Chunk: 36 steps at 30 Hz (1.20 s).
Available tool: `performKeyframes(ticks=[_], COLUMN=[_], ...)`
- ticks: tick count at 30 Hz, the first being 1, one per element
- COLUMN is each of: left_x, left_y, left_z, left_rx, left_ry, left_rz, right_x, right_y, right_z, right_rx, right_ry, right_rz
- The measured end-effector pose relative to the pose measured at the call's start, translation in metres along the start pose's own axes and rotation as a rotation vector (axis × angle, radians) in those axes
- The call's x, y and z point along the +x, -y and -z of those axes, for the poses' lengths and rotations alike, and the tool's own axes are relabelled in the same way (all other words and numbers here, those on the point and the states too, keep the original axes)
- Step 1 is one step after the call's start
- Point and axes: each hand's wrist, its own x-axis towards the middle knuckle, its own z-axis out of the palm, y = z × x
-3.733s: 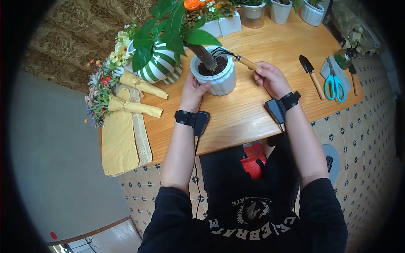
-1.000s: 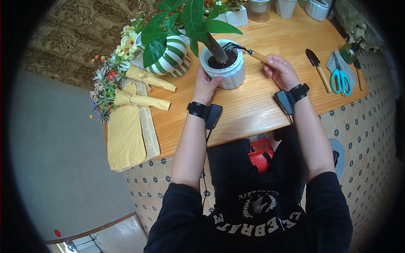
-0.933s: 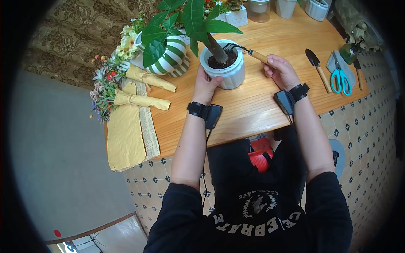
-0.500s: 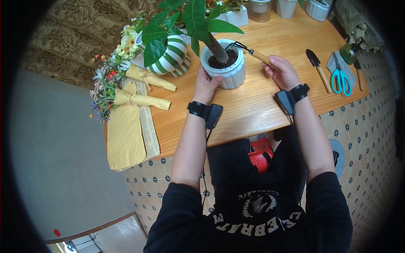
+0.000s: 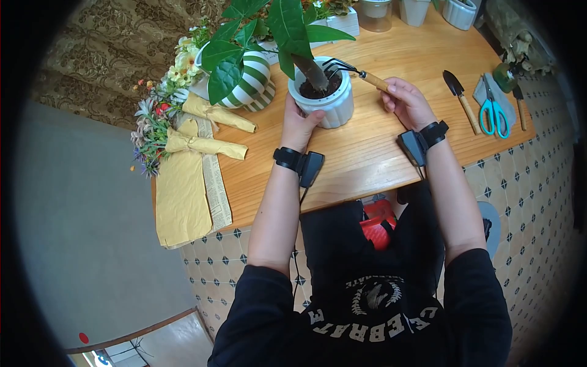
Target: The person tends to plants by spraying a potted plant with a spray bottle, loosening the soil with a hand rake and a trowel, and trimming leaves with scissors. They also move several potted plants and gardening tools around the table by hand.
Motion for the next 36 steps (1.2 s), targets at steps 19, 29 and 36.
performKeyframes(ticks=[19,29,36], left_x=[-0.0025,-0.0024,-0.0027], left_y=[-0.0028,-0.0003,-0.0004], left_z=[-0.0012,-0.0026,-0.003], left_rx=[-0.049,-0.021,-0.009], left_ry=[0.006,-0.038,-0.036], left_rz=[0.003,-0.018,-0.028], right_x=[-0.002,-0.001,-0.0003], right_y=[0.0021,0.0009,-0.0001], right_z=[-0.0029,-0.0039,-0.0005], right_rx=[0.014,-0.009,0.003], right_ry=[0.0,-0.018,-0.013], right_rz=[0.008,-0.011,-0.001])
